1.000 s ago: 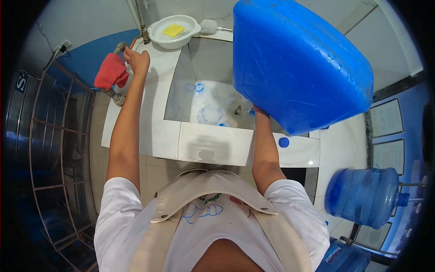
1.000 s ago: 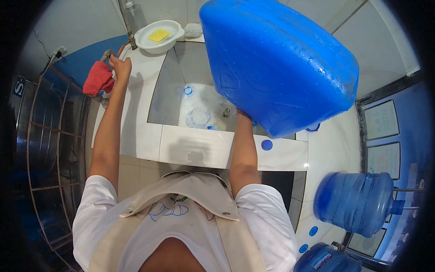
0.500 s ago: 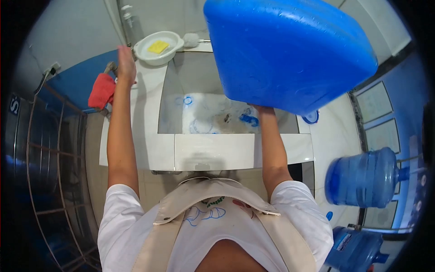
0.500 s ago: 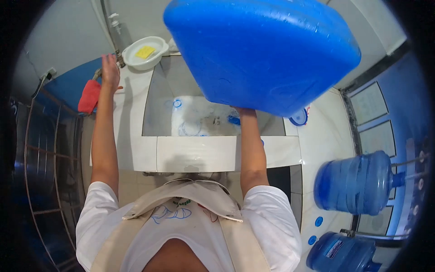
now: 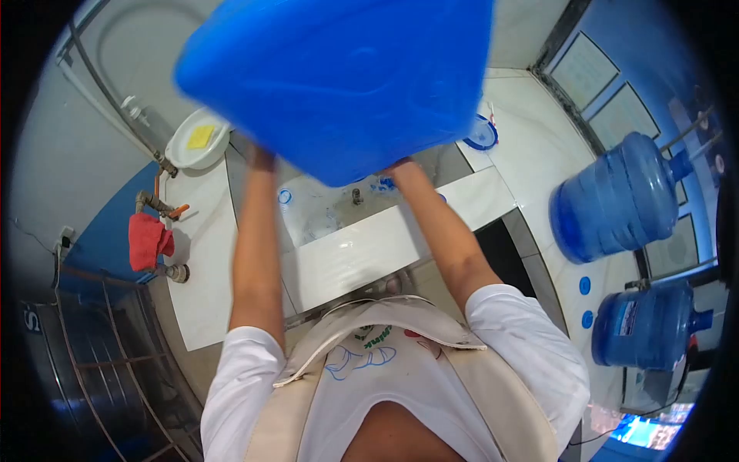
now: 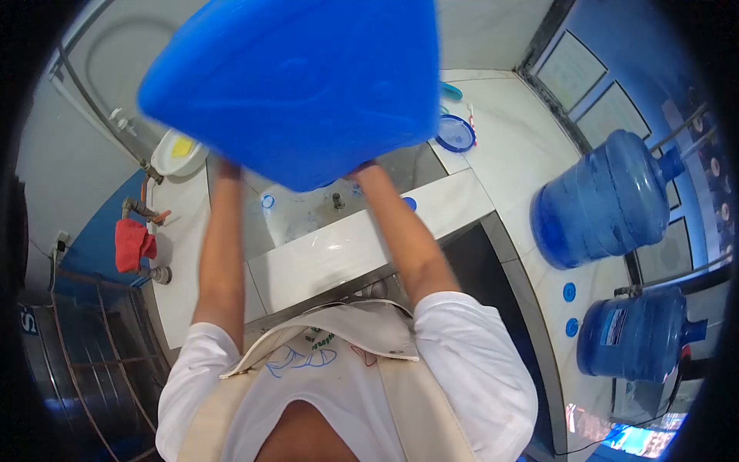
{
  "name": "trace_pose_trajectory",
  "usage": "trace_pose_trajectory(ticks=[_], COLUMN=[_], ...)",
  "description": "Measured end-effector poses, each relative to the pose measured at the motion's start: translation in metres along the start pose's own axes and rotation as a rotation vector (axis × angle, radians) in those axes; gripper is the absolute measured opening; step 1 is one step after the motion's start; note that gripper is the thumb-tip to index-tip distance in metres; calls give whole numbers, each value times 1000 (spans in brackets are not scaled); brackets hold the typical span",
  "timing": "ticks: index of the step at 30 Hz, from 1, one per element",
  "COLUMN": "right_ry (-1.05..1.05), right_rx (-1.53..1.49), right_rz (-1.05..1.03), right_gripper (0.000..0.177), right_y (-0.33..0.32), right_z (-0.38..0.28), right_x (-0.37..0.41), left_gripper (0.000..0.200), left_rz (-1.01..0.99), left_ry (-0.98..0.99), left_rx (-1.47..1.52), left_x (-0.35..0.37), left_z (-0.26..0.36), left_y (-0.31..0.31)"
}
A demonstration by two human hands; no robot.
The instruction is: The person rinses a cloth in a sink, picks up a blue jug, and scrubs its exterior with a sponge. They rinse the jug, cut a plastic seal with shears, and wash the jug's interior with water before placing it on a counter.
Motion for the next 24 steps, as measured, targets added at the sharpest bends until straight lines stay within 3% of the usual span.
trace_pose_trajectory(ticks=[1,3,4,8,9,12,16,18,19,21,22,23,24], right_ry=[-42,-110,-141,-300,-345,-470,-562,-806,-713,-833,-857,-863,-925], right_rx=[-17,-33,-28,6,18,81,150,1042,1236,1534,1601,1596,1707], right_rz=[21,42,50,103,121,188,250,658,788,676,595,583,517], right_gripper=[46,45,44,42,41,40,38,31,31,46,52,52,53], right_y=[1,-4,-10,-47,-57,-82,-91,-59,-12,40,58,69,80], right_z=[2,-12,-25,-80,-92,-124,-145,-160,-160,-140,-127,-116,-101], right_x=[-3,-3,-1,12,16,24,23,20,40,45,44,42,40], left_gripper=[65,62,71,83,81,64,45,41,40,47,50,46,34], left_rz=[-8,-320,-146,-4,54,138,-88,-392,-599,-996,-1186,-1439,-1481], left_ry=[3,-1053,-1218,-1121,-1132,-852,-422,-118,-23,200,184,215,433], left_rx=[11,1137,851,564,548,472,459,277,186,9,-181,-322,-478], left_x=[-1,13,-18,-97,-110,-178,-232,-227,-209,-156,-121,-85,-37], left_z=[1,-10,42,56,7,94,204,260,279,294,296,297,273], left_y=[-3,-6,-29,-98,-118,-129,-92,-51,-28,11,28,42,53])
Point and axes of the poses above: each hand's wrist, its own x-axis away from the middle knuckle, its own y-axis out of the palm, z = x × y, the point moved 5 cm from there along -x, towards the middle knuckle, and after that the axes turned 8 degrees about z, right-handed, at the moved point
